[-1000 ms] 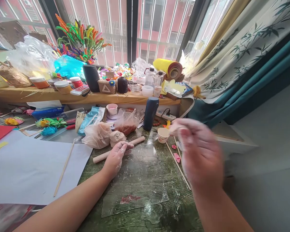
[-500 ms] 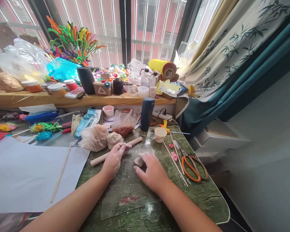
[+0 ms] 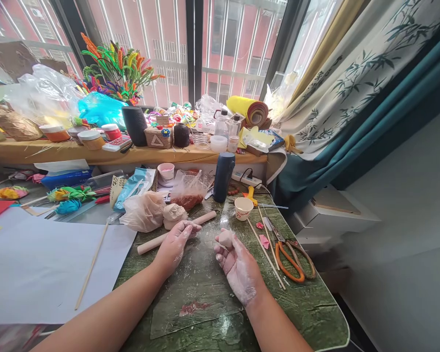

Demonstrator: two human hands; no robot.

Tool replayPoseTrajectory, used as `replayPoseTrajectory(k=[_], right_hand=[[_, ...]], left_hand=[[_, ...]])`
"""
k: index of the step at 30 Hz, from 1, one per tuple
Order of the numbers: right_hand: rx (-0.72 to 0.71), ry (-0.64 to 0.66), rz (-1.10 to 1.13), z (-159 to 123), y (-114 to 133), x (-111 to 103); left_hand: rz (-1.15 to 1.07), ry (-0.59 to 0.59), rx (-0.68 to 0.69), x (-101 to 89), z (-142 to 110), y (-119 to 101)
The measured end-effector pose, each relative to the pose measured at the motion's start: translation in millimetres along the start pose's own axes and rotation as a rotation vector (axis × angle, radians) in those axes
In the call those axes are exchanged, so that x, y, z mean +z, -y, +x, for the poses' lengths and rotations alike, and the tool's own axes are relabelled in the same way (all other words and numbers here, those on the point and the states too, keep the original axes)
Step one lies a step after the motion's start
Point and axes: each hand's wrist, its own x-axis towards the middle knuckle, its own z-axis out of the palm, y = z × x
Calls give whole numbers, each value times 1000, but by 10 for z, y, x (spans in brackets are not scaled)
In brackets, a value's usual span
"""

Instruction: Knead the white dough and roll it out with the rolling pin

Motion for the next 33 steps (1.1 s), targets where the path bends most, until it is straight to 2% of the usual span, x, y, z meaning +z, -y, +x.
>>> replayPoseTrajectory(k=[3, 5, 8, 10, 12, 13, 15, 16, 17, 18, 19, 21, 22, 23, 25, 26, 27, 29, 33], right_hand=[[159, 54, 177, -24, -22, 13], [175, 31, 183, 12, -64, 13], [28, -42, 133, 105, -3, 77], [-111, -33, 1, 116, 214, 193], [-307, 25, -244, 38, 562, 346], [-475, 35, -384, -30, 753, 420], [-910, -11, -568, -181, 1067, 517], [-1147, -69, -631, -244, 1154, 527], [-1322, -132, -696, -287, 1179, 506], [-1417, -154, -787, -307, 1138, 454], [-1432, -135, -904, -302, 1040, 376], [-1129, 233, -1288, -231, 736, 175], [-936, 314, -1400, -176, 568, 73], [-799, 266, -1436, -118, 415, -17], [-663, 8, -1348, -13, 187, -130], [-608, -17, -1310, 27, 114, -147], [-570, -10, -1290, 60, 62, -139], [-526, 105, -1332, 107, -14, -69], [-547, 196, -1452, 187, -157, 108]], left_hand=[[5, -7, 1, 4, -7, -20], [-19, -14, -3, 11, -12, -40], [-45, -27, -11, 17, -16, -63], [-52, -34, -13, 14, -12, -60], [-53, -38, -20, 8, -3, -40], [-54, -41, -25, 4, 2, -26], [-51, -47, -29, -2, 13, 6], [-49, -49, -28, -4, 17, 19], [-50, -50, -26, -5, 20, 28], [-52, -47, -24, -5, 20, 32], [-54, -44, -20, -4, 19, 30], [-49, -47, -9, 0, 14, 13], [-40, -50, -2, 2, 11, 1], [-26, -50, 6, 5, 9, -12], [7, -51, 19, 7, 7, -33], [21, -48, 21, 8, 6, -41], [28, -45, 18, 7, 6, -48], [23, -47, 2, 5, 2, -57], [-82, -22, -52, 0, -14, -62]])
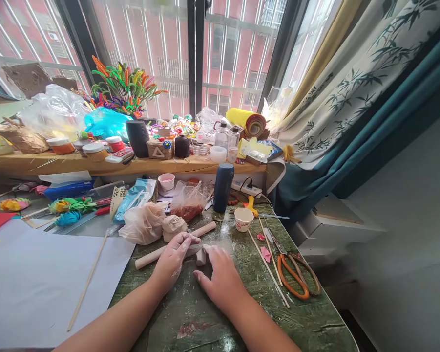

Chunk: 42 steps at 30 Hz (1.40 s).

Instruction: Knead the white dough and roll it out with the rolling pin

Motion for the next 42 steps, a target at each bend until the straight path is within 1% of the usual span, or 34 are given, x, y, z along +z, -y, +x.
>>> replayPoseTrajectory(k=[3, 6, 8, 9, 11, 13, 14, 16, 17, 18, 19, 20, 21, 22, 23, 24, 25, 26, 27, 28, 29, 30, 31, 33, 34, 38, 40, 42], right_hand=[[4, 7, 53, 46, 8, 79], [93, -53, 245, 21, -32, 69], [137, -78, 289, -26, -60, 29], [118, -62, 258, -50, -68, -2], [3, 12, 140, -81, -53, -110], [-115, 67, 60, -71, 30, -319], [-151, 62, 47, -49, 103, -470], [-208, -23, 55, 17, 302, -841], [-238, -96, 68, 53, 413, -1032], [-261, -194, 86, 82, 519, -1200], [-301, -352, 107, 99, 606, -1325], [-364, -555, 131, 100, 666, -1391], [-391, -710, 146, 81, 691, -1390], [-425, -787, 140, 43, 677, -1322], [-437, -753, 107, -10, 628, -1198], [-474, -602, 63, -72, 551, -1035], [-556, -432, 28, -135, 456, -853], [-526, -286, -12, -191, 354, -674], [-422, -243, -48, -232, 258, -514], [-291, -309, -60, -254, 175, -383], [-184, -333, -44, -254, 109, -282], [-119, -280, -24, -236, 62, -208], [-71, -230, -7, -202, 30, -154], [-28, -117, -4, -114, -13, -71], [-9, -100, -23, -70, -34, -32], [62, -157, -105, 67, -127, 104], [51, -141, -94, 126, -151, 127], [30, -103, -33, 179, -147, 122]], left_hand=[[-42, 14, -16, -1, -2, 7], [24, -20, 18, 0, 3, 2], [42, -22, 17, 4, 3, -14], [40, -14, 10, 6, 1, -24], [41, -11, 0, 11, -7, -43], [62, -21, 0, 16, -14, -55], [73, -25, 2, 18, -16, -57], [86, -25, 9, 18, -16, -53], [87, -22, 14, 18, -14, -47], [84, -20, 18, 16, -11, -39], [81, -17, 23, 13, -8, -30], [77, -16, 31, 10, -4, -21], [73, -17, 39, 7, 0, -12], [70, -17, 44, 4, 3, -6], [73, -15, 45, 1, 5, -1], [83, -14, 47, -1, 6, 0], [97, -16, 48, -1, 8, 0], [111, -15, 50, 0, 8, -2], [124, -9, 55, 3, 9, -4], [131, -2, 61, 7, 9, -6], [127, 7, 65, 11, 9, -7], [112, 18, 62, 15, 9, -7], [89, 31, 52, 18, 8, -5], [30, 52, 13, 19, 4, 2], [5, 59, -11, 16, 2, 8], [-44, 66, -61, 6, 8, 40], [-58, 72, -55, 9, 16, 53], [-63, 65, -42, 17, 21, 52]])
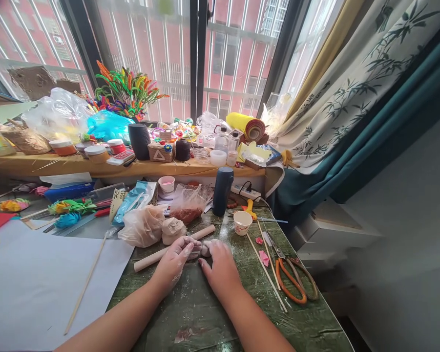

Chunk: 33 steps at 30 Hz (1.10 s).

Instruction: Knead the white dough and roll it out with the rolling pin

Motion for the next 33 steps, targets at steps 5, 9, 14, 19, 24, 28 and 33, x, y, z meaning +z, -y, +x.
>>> replayPoseTrajectory(k=[5, 9, 14, 19, 24, 28, 33], right_hand=[[187, -51, 421, 21, 149, -172], [167, -160, 653, -49, 410, -744], [-230, -833, 450, -152, 536, -1287], [-361, -64, 41, -310, 311, -828], [-69, -123, 110, -332, 231, -533], [-95, 108, 53, -380, 182, -321], [63, 62, 288, -439, -4, -102]], left_hand=[[36, -54, 12, 8, -20, -58], [48, -72, 6, 9, -33, -93], [84, -76, 25, 3, -21, -69], [158, -120, 102, -27, -5, -23], [198, -70, 85, -22, -17, -34], [180, -58, 87, -7, -29, -38], [192, -35, 95, -4, -32, -25]])
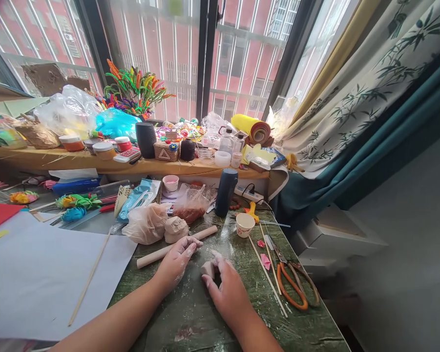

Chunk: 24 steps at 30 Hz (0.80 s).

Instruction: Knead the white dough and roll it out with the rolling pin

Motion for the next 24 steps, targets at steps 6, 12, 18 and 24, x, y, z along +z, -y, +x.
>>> replayPoseTrajectory(k=[6, 12, 18, 24], right_hand=[[298, -57, 312, 345, 100, -388], [-236, -548, 6, 411, 737, -1295], [-589, -297, -277, 139, 571, -728], [-180, -191, -188, 161, 321, -352]], left_hand=[[-12, 6, -19, -2, -4, -21], [-34, -13, -10, 2, 9, -15], [-4, -9, -13, -7, 9, -10], [14, -14, -7, 3, 2, -8]])
